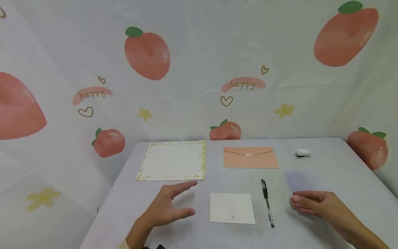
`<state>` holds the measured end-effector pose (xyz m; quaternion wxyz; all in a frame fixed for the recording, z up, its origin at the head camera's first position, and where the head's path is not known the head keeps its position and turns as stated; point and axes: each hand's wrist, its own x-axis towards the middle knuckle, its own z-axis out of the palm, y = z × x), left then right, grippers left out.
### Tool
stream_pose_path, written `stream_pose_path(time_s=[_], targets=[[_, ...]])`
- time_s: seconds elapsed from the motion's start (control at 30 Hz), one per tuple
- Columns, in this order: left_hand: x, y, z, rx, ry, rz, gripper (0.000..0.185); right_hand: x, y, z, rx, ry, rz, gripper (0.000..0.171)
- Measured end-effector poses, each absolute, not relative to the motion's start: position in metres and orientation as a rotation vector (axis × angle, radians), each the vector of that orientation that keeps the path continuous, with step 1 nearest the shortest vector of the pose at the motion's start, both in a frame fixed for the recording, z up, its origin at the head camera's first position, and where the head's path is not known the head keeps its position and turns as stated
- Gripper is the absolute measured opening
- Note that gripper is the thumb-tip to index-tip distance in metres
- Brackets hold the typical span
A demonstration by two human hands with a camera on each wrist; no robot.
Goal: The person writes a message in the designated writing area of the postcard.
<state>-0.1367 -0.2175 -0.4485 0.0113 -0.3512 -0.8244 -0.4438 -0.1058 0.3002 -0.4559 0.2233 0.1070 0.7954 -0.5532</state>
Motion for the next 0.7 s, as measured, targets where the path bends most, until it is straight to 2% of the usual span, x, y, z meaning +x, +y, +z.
stream_pose_path(time_s=[0.27, 0.7], targets=[[-0.145, -0.205, -0.447, -1.101, -2.62, -1.428, 0.069, -0.113, 0.289, -0.458, 0.227, 2.201, -1.557, 0.068], [-0.139, -0.198, -0.452, -1.111, -2.672, -1.491, 0.066, -0.117, 0.253, -0.467, 0.228, 2.313, -1.475, 0.049]])
